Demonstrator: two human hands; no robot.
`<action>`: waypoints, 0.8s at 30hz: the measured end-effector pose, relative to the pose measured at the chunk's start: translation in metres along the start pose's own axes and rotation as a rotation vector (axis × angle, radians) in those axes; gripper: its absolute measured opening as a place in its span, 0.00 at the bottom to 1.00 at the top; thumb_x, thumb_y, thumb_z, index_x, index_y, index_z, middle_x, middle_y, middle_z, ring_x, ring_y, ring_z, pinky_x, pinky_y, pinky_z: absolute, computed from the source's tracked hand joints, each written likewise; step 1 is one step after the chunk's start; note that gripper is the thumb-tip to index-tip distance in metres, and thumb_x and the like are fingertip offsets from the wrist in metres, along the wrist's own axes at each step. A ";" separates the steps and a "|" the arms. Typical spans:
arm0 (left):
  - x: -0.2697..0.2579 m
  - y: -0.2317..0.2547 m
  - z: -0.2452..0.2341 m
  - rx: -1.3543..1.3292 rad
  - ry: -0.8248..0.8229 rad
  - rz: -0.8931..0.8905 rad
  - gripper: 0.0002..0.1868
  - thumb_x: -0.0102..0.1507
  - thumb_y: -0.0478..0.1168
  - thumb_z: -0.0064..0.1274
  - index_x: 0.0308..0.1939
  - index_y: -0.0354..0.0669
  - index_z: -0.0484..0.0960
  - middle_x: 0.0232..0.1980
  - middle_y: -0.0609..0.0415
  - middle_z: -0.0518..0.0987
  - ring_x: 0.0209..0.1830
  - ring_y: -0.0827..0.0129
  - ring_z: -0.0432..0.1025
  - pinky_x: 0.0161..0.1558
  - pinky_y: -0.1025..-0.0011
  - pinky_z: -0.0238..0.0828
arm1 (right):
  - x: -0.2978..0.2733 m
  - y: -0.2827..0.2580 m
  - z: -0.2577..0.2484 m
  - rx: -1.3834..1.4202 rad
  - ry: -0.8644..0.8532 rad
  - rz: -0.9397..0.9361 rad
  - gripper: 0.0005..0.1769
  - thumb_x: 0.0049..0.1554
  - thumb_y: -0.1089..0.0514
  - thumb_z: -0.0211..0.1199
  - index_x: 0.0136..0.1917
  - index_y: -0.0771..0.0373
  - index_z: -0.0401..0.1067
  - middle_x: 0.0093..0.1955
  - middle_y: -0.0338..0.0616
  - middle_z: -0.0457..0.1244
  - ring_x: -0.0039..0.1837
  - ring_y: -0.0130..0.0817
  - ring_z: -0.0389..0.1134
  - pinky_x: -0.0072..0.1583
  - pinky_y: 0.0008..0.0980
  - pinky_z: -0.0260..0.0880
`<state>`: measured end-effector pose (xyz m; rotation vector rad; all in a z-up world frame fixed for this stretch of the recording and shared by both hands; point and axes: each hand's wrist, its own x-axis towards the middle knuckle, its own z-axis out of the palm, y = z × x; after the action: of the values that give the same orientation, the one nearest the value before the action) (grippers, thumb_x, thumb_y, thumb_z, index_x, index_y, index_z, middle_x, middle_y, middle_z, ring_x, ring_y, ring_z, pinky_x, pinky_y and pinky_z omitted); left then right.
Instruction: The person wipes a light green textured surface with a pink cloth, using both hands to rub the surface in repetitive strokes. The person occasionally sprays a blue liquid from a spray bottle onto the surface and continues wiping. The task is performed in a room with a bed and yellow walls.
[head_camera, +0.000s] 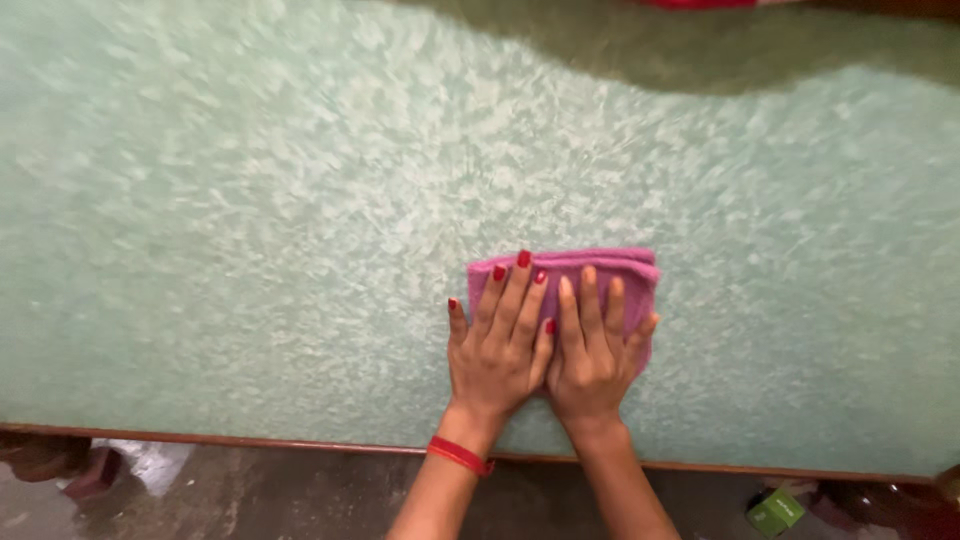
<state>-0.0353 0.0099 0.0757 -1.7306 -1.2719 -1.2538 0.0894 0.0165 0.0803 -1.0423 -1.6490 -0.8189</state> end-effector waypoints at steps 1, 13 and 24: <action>-0.003 0.001 0.006 0.040 0.017 0.018 0.29 0.74 0.51 0.44 0.78 0.50 0.66 0.83 0.56 0.62 0.85 0.63 0.48 0.79 0.46 0.12 | -0.008 0.003 0.006 0.002 0.021 0.007 0.24 0.70 0.53 0.51 0.76 0.60 0.68 0.80 0.51 0.58 0.85 0.51 0.47 0.82 0.59 0.25; -0.159 -0.003 0.086 0.125 -0.017 0.119 0.30 0.72 0.56 0.36 0.76 0.52 0.69 0.81 0.58 0.62 0.84 0.61 0.45 0.79 0.47 0.12 | -0.181 0.040 0.072 -0.012 0.033 -0.032 0.22 0.68 0.50 0.48 0.73 0.55 0.64 0.80 0.47 0.53 0.85 0.53 0.43 0.81 0.69 0.33; -0.236 0.003 0.026 -0.107 -0.569 0.101 0.30 0.68 0.53 0.44 0.74 0.48 0.69 0.78 0.55 0.63 0.77 0.64 0.55 0.73 0.55 0.47 | -0.259 0.021 0.017 0.098 -0.432 -0.041 0.32 0.60 0.51 0.57 0.74 0.63 0.60 0.79 0.56 0.51 0.82 0.60 0.45 0.74 0.75 0.40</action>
<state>-0.0421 -0.0465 -0.1546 -2.3003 -1.4154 -0.8051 0.1415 -0.0254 -0.1717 -1.1761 -2.0560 -0.5551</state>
